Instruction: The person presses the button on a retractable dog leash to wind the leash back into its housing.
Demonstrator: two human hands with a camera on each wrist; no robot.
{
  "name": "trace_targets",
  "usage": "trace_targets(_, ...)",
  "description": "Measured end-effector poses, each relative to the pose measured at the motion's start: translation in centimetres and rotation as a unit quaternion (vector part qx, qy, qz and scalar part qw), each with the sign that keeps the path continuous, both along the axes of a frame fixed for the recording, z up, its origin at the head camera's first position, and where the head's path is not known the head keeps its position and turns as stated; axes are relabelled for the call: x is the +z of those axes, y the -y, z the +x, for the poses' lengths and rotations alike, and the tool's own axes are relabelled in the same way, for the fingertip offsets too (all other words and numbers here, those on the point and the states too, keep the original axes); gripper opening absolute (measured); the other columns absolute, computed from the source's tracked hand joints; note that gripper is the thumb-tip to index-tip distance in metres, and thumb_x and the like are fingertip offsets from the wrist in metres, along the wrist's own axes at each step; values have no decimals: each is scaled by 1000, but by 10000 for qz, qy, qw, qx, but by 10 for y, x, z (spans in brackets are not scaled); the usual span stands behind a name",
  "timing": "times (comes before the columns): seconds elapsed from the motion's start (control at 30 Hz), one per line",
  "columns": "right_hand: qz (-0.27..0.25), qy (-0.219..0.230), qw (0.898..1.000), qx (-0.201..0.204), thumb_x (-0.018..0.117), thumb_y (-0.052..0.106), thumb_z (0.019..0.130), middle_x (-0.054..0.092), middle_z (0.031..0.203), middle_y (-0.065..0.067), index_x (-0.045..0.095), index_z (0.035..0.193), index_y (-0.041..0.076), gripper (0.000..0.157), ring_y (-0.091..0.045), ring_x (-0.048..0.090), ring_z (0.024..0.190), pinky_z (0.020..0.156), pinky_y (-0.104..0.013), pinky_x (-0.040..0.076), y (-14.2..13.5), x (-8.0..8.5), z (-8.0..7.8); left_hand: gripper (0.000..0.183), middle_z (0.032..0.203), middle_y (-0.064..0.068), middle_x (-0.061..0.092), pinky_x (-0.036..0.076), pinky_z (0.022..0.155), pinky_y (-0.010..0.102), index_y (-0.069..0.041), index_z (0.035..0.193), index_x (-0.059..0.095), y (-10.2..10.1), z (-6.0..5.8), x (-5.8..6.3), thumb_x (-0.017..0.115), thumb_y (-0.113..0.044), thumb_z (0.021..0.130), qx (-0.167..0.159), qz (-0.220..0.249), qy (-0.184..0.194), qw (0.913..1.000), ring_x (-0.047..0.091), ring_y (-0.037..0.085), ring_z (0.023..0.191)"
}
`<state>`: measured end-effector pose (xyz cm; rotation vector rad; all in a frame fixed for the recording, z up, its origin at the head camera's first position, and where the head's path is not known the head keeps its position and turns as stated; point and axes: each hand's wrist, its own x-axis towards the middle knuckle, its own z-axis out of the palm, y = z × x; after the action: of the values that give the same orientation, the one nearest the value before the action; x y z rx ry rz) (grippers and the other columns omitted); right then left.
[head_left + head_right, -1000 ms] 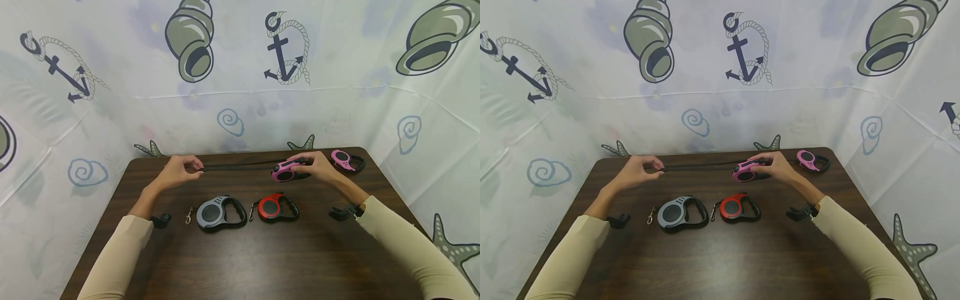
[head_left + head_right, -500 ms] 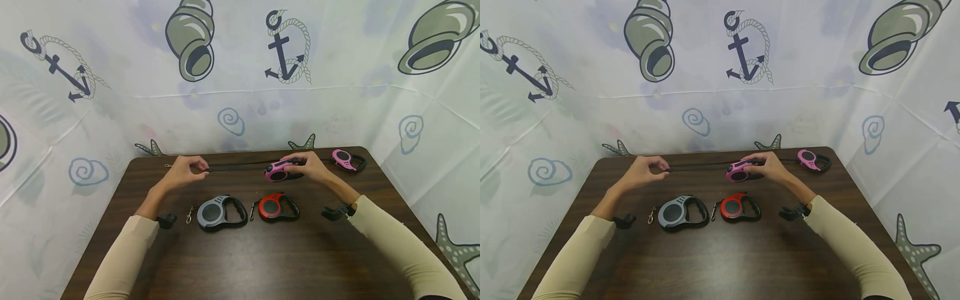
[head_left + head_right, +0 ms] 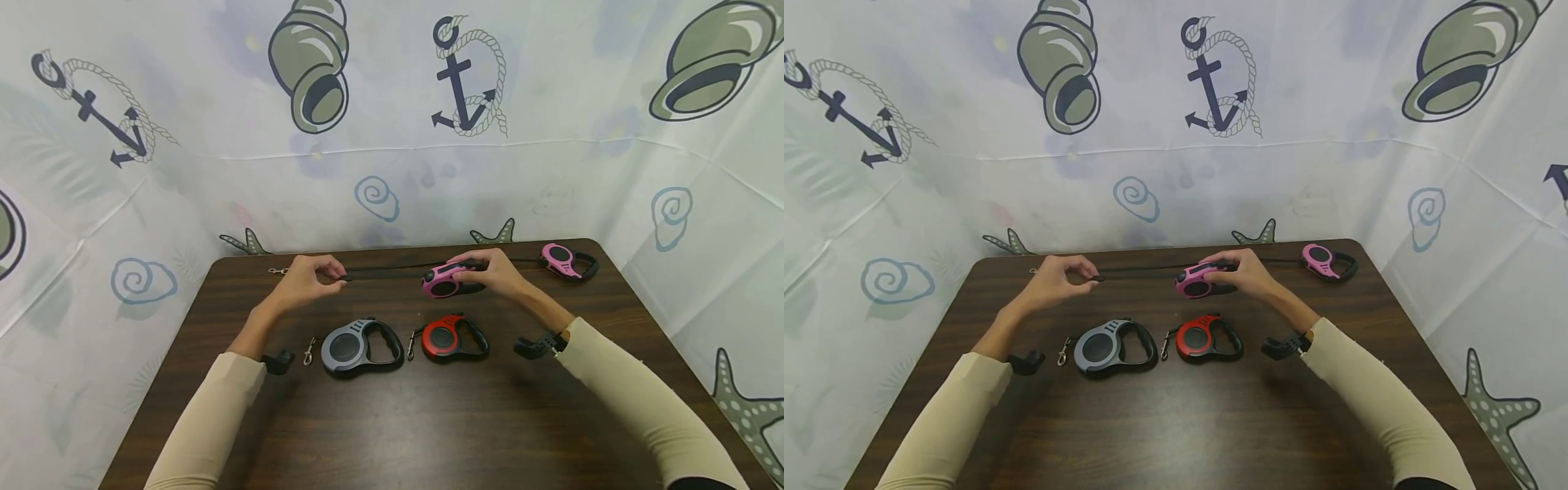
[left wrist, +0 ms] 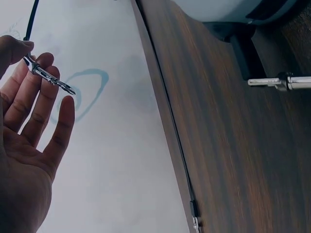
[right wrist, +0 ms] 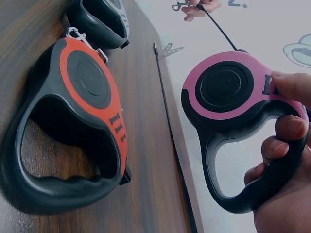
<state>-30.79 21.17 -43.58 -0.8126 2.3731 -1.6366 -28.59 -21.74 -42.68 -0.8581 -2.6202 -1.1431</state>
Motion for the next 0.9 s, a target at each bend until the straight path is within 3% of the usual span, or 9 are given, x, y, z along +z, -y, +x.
trace_targets(0.13,-54,49,10000,31,76,11,96,76,111,-15,74,130,4,35,-32,69,86,75,-40,59,6,0,0,15,86,2,76,59,77,49,-6,97,76,-3,0,0,85,-2,86,-10,-2,13,10000,71,16,80)
trace_targets(0.43,-279,80,9994,175,76,9,96,76,114,-18,74,129,0,35,-22,72,87,77,-37,62,18,-1,-2,14,85,0,75,57,74,31,-7,96,76,-11,0,0,85,-4,86,-20,-38,-113,9999,71,14,79)
trace_targets(0.73,-168,23,9996,206,76,10,96,75,118,-16,75,128,4,33,-18,68,84,75,-40,60,32,0,-2,13,85,3,75,60,78,54,-4,97,76,-21,0,-1,83,-4,87,-78,9,-41,10000,72,18,79)
trace_targets(0.9,-199,-19,9994,296,76,10,96,75,116,-18,75,128,3,33,-19,68,85,74,-38,60,40,0,-3,13,87,4,75,60,78,48,-4,99,75,-28,1,0,83,-4,88,-100,-7,-4,9999,72,19,80)
